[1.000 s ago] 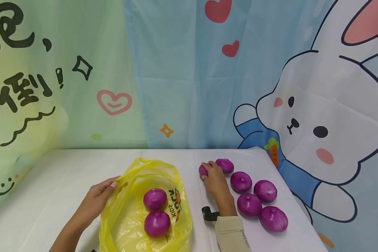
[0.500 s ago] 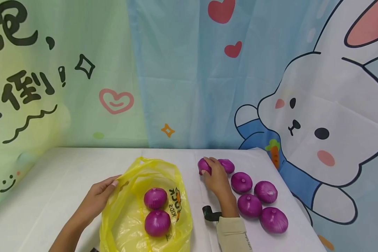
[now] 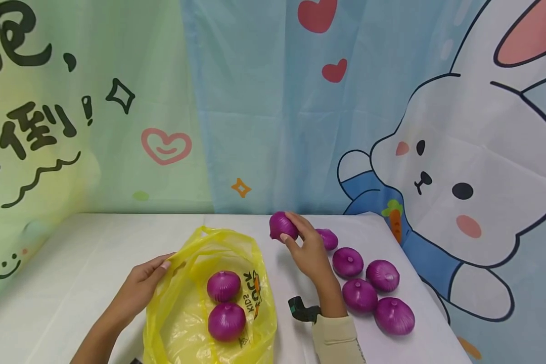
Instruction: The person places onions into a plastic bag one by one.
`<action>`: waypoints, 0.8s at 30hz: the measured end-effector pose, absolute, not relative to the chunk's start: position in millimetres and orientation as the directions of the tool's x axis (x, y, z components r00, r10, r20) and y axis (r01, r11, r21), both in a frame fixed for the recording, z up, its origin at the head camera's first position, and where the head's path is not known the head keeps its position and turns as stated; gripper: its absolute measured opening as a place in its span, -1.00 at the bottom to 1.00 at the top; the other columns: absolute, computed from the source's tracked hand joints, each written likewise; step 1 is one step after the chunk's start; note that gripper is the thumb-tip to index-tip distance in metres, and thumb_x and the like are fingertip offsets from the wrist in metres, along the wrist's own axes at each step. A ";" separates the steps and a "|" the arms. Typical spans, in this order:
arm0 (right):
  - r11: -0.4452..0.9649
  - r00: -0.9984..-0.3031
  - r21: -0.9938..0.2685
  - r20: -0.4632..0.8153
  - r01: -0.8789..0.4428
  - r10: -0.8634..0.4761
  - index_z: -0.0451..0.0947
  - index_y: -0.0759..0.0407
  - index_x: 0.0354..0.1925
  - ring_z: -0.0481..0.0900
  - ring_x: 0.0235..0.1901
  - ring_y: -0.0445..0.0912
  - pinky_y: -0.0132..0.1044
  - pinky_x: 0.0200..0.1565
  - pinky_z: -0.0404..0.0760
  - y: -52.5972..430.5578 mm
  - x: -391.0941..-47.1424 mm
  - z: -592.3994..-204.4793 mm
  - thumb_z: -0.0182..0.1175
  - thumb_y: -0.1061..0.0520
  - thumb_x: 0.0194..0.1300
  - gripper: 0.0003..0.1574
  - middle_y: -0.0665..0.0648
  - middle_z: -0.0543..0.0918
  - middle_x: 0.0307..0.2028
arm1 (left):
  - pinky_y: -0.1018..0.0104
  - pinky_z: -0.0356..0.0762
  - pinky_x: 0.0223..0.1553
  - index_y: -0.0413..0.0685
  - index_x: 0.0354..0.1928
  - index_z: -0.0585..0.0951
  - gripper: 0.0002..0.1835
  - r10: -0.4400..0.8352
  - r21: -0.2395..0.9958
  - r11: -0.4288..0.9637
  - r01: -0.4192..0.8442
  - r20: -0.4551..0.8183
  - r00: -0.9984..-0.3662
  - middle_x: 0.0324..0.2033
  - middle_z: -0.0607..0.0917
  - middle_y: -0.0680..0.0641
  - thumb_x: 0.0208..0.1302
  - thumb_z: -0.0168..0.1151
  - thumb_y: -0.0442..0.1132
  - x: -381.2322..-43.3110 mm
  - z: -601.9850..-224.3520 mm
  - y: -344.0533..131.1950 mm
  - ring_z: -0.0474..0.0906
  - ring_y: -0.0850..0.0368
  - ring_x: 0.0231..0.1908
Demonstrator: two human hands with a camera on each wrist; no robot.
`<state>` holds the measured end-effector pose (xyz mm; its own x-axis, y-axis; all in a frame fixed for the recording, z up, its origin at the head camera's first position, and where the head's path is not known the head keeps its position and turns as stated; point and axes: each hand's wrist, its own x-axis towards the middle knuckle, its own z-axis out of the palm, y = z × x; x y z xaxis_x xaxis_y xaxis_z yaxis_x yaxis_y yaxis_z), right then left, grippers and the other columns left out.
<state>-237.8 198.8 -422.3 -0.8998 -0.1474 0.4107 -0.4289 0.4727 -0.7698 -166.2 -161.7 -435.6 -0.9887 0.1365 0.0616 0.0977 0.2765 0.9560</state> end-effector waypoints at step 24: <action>0.187 -0.835 -0.820 0.499 -0.541 -0.231 0.33 0.12 0.38 0.41 0.25 0.08 -0.23 0.07 0.50 175.4 -211.2 -391.0 0.19 0.30 0.36 -0.34 0.14 0.39 0.31 | 0.34 0.57 -0.07 -0.16 0.29 0.48 -0.57 0.142 0.964 0.249 0.093 0.059 -0.988 0.16 0.56 -0.13 0.55 -0.08 -0.10 -165.4 -433.2 -159.1 0.58 0.01 -0.04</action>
